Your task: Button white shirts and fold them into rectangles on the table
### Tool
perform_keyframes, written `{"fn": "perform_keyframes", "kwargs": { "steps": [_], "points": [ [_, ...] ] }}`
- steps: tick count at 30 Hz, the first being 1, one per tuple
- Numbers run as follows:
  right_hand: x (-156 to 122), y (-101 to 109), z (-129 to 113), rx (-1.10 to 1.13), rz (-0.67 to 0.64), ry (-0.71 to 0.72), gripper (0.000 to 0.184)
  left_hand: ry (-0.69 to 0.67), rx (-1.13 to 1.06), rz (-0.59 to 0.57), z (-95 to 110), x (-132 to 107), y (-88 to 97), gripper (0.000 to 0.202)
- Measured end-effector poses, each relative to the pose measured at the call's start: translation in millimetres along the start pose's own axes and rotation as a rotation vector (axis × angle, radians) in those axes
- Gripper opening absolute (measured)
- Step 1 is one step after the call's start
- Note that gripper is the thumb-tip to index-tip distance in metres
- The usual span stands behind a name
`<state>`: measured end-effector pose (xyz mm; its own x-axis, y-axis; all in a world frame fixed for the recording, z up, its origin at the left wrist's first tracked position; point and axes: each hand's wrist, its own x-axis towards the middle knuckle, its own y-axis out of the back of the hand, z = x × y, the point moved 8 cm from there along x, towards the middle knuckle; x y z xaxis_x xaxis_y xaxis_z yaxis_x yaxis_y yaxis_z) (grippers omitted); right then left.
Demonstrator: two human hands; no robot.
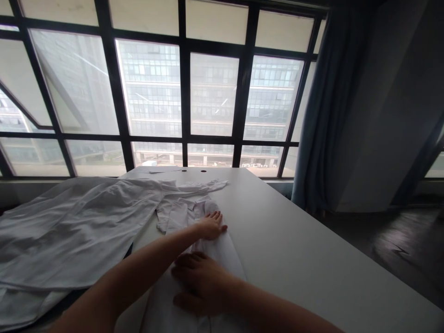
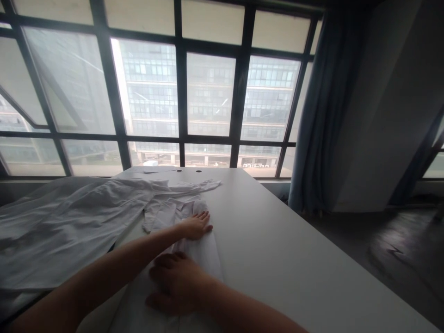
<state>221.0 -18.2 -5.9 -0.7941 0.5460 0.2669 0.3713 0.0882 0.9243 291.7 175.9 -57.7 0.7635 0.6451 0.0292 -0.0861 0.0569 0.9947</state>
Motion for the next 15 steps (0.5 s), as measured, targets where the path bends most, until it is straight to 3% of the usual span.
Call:
{"fn": "perform_keyframes", "kwargs": {
  "steps": [6, 9, 12, 15],
  "points": [
    [1.3, -0.9, 3.7, 0.026, 0.042, 0.011, 0.058, 0.089, -0.062, -0.024, -36.2, 42.9, 0.4, 0.070],
    [0.5, -2.2, 6.2, 0.045, 0.066, 0.027, 0.061, 0.104, -0.066, -0.027, -44.9, 59.6, 4.5, 0.068],
    [-0.5, -2.6, 6.9, 0.047, 0.064, 0.034, 0.062, 0.082, -0.066, -0.027, -44.0, 62.3, 10.4, 0.065],
    [-1.4, -0.3, 4.7, 0.034, 0.046, 0.024, 0.059, 0.056, -0.067, -0.013, -38.1, 48.1, 21.2, 0.063]
  ]
}}
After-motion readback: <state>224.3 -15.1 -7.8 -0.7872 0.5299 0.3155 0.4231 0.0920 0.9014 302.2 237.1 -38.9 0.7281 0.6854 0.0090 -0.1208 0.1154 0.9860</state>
